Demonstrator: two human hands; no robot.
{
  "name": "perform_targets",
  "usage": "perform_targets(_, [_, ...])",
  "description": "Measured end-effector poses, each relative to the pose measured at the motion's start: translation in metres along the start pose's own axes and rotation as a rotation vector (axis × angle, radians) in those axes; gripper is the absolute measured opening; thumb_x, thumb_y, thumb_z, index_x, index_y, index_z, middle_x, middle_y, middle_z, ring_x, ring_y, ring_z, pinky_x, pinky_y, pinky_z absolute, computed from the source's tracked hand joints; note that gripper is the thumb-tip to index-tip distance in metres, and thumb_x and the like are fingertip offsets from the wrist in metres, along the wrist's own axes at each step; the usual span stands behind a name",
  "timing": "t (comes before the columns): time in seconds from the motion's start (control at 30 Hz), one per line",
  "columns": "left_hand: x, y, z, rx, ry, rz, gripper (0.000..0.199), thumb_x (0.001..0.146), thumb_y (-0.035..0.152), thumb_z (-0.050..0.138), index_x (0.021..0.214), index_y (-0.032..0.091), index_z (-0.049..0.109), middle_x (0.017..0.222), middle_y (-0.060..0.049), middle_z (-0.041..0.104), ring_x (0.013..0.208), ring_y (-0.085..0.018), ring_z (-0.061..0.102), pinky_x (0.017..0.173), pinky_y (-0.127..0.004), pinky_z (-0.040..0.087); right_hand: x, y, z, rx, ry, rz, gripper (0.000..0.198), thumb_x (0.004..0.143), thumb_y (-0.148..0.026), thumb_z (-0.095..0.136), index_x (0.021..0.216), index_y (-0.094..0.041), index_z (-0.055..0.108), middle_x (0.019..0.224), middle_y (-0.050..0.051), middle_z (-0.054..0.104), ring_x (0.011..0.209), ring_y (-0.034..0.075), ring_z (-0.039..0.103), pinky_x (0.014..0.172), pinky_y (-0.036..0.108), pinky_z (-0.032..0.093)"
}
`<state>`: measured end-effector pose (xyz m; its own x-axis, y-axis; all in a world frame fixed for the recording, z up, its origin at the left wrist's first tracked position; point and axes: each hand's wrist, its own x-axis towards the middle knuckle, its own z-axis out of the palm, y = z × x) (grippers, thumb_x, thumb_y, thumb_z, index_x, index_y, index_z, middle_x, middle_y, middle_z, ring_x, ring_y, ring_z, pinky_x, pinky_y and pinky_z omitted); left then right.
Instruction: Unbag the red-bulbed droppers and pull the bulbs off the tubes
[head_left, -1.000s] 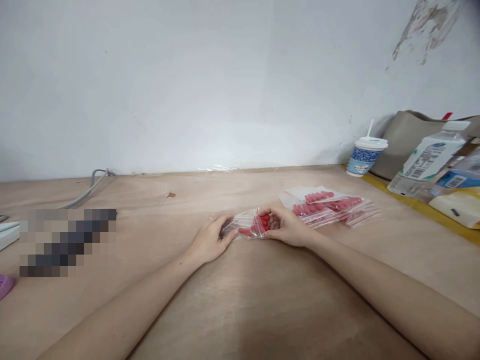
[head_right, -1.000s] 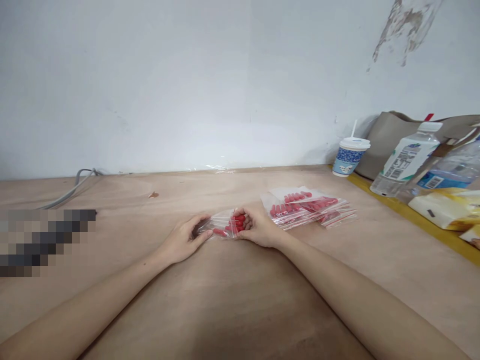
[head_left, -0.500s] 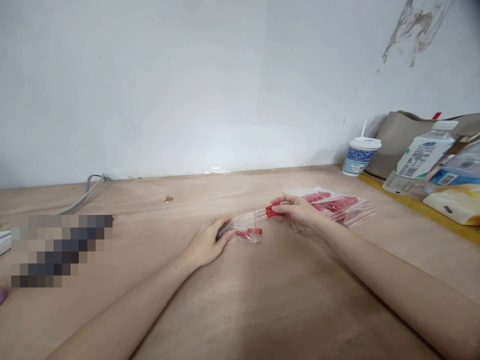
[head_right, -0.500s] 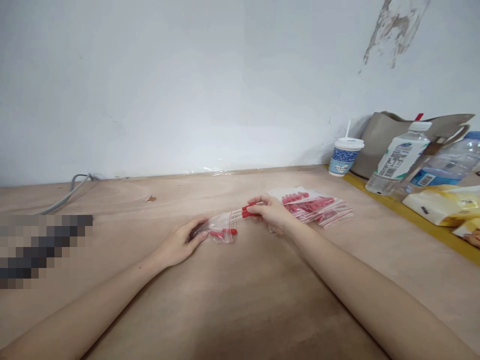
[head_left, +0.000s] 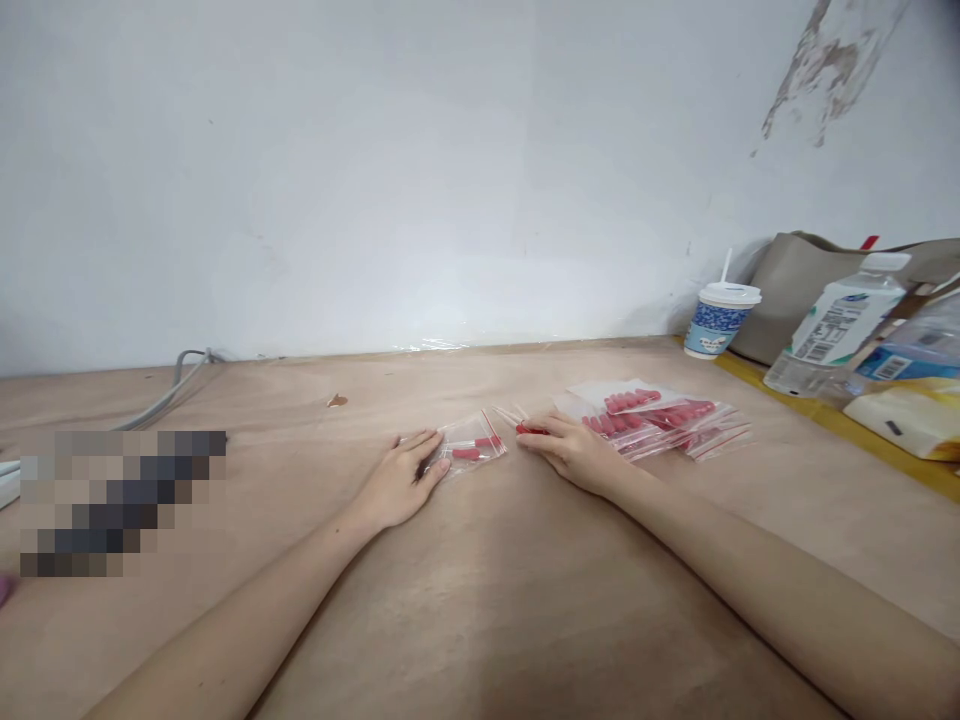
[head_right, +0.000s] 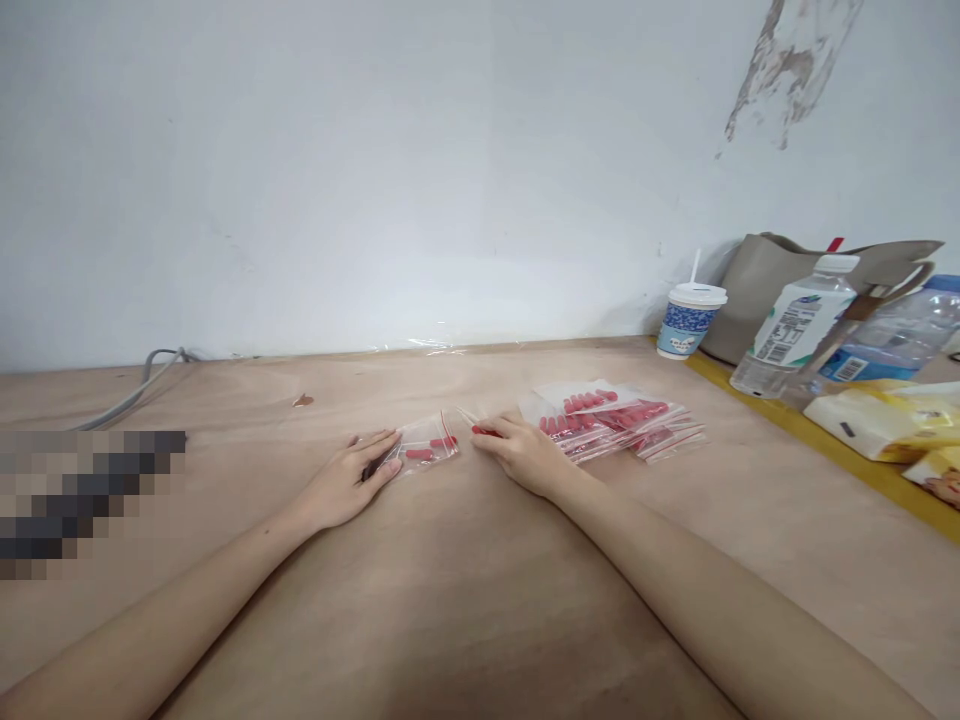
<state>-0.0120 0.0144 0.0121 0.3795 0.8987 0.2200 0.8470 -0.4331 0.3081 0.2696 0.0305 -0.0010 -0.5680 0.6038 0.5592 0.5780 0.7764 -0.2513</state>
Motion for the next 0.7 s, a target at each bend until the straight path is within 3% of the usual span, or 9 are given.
perform_targets(0.27, [0.0,0.002,-0.001,0.019,0.006,0.005,0.052,0.088,0.047,0.034,0.13,0.018,0.043,0.136,-0.01,0.043,0.128,-0.023,0.035,0.108,-0.049,0.019,0.012,-0.003,0.01,-0.163,-0.066,0.022,0.033,0.087,-0.017,0.041,0.116,-0.015,0.057,0.111,0.012,0.061,0.1,0.023,0.053,0.087,0.04,0.045])
perform_targets(0.7, [0.0,0.001,0.001,0.057,-0.001,0.001,0.054,0.088,0.049,0.032,0.131,0.018,0.042,0.137,-0.007,0.042,0.128,-0.021,0.035,0.11,-0.045,0.019,0.013,-0.003,0.008,-0.177,0.021,0.011,0.021,0.084,-0.026,0.052,0.099,-0.017,0.064,0.097,0.007,0.066,0.088,0.021,0.053,0.082,0.036,0.044])
